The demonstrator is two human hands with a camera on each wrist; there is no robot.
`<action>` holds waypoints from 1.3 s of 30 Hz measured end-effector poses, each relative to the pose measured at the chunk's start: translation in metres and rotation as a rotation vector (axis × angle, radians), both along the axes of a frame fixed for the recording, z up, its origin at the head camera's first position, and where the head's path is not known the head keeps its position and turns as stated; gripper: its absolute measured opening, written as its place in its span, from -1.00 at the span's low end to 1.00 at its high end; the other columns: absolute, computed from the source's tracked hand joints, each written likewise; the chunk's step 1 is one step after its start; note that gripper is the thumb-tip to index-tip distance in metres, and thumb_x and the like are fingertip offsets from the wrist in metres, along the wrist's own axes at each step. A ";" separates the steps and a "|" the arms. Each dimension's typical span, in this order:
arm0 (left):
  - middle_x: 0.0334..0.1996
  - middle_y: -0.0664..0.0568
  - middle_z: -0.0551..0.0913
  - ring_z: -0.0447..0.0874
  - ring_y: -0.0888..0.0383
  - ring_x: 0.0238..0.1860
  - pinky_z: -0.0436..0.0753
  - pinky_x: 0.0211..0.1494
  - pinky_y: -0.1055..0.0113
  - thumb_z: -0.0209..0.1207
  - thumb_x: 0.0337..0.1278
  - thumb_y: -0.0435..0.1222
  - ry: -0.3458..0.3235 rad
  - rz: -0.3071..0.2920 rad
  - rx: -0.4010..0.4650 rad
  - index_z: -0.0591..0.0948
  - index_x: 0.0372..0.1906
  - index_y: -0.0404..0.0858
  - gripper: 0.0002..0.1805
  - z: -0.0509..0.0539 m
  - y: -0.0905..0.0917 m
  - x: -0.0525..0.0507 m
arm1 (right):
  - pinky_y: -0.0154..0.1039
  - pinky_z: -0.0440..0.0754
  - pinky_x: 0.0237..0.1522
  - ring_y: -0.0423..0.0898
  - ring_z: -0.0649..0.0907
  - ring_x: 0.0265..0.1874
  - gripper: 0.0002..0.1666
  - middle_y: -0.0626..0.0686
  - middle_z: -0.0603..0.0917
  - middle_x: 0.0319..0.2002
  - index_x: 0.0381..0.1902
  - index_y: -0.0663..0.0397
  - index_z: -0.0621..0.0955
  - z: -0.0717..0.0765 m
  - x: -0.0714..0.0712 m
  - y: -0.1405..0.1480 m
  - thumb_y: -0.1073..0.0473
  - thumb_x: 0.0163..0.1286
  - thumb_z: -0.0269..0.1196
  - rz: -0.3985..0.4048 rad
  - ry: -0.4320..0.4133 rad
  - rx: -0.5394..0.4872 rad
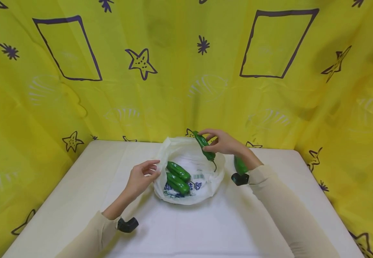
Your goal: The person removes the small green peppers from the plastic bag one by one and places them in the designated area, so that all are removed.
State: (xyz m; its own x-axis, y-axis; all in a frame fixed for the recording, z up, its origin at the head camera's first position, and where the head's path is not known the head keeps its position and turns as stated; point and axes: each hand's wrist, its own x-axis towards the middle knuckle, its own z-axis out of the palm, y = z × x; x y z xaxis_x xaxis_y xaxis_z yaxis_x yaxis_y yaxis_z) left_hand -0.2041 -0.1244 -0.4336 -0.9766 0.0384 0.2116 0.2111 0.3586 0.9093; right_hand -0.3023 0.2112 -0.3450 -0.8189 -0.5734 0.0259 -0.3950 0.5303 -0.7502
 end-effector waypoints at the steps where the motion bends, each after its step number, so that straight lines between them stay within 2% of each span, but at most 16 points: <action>1: -0.25 -0.03 0.71 0.73 0.10 -0.29 0.60 -0.34 0.46 0.35 0.15 -0.48 0.003 0.000 -0.002 0.72 0.12 -0.28 -0.61 0.000 0.000 0.000 | 0.09 0.69 -0.01 0.27 0.64 0.08 -0.29 0.34 0.54 0.24 0.45 0.02 0.46 0.001 0.001 0.003 0.18 0.38 0.40 -0.006 0.002 -0.001; 8: -0.25 -0.03 0.72 0.73 0.11 -0.29 0.60 -0.33 0.46 0.34 0.16 -0.47 0.009 0.002 -0.010 0.72 0.12 -0.27 -0.61 -0.002 -0.001 0.000 | 0.11 0.69 0.00 0.29 0.63 0.12 -0.28 0.34 0.52 0.26 0.46 0.02 0.45 0.006 0.006 0.025 0.15 0.40 0.40 -0.058 -0.001 0.001; 23: -0.24 -0.04 0.72 0.74 0.10 -0.27 0.62 -0.31 0.46 0.35 0.16 -0.47 0.000 0.004 -0.016 0.72 0.12 -0.27 -0.61 -0.003 0.000 0.001 | -0.12 0.68 -0.07 0.25 0.64 0.09 -0.27 0.34 0.52 0.27 0.48 0.01 0.42 0.004 0.013 0.076 0.08 0.41 0.39 -0.147 -0.002 0.024; 35: -0.24 -0.04 0.71 0.73 0.10 -0.26 0.62 -0.29 0.46 0.36 0.17 -0.47 -0.008 0.008 -0.017 0.72 0.13 -0.26 -0.61 -0.002 0.000 0.001 | 0.05 0.69 0.00 0.27 0.64 0.08 -0.27 0.37 0.50 0.28 0.48 0.08 0.40 -0.001 0.026 0.114 0.07 0.44 0.36 -0.214 -0.007 0.037; 39: -0.23 -0.03 0.71 0.73 0.10 -0.26 0.62 -0.28 0.46 0.36 0.17 -0.46 -0.019 0.009 -0.019 0.72 0.14 -0.25 -0.60 0.000 0.001 0.001 | -0.02 0.69 -0.01 0.30 0.62 0.12 -0.26 0.37 0.48 0.30 0.49 0.07 0.39 -0.002 0.031 0.127 0.06 0.45 0.35 -0.244 -0.005 0.048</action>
State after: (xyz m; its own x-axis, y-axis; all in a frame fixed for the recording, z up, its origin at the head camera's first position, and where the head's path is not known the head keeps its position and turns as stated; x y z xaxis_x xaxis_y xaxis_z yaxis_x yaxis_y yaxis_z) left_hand -0.2029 -0.1237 -0.4340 -0.9807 0.0334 0.1926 0.1908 0.3773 0.9062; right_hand -0.2717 0.3382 -0.3472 -0.9332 -0.3594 -0.0011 -0.2472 0.6442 -0.7238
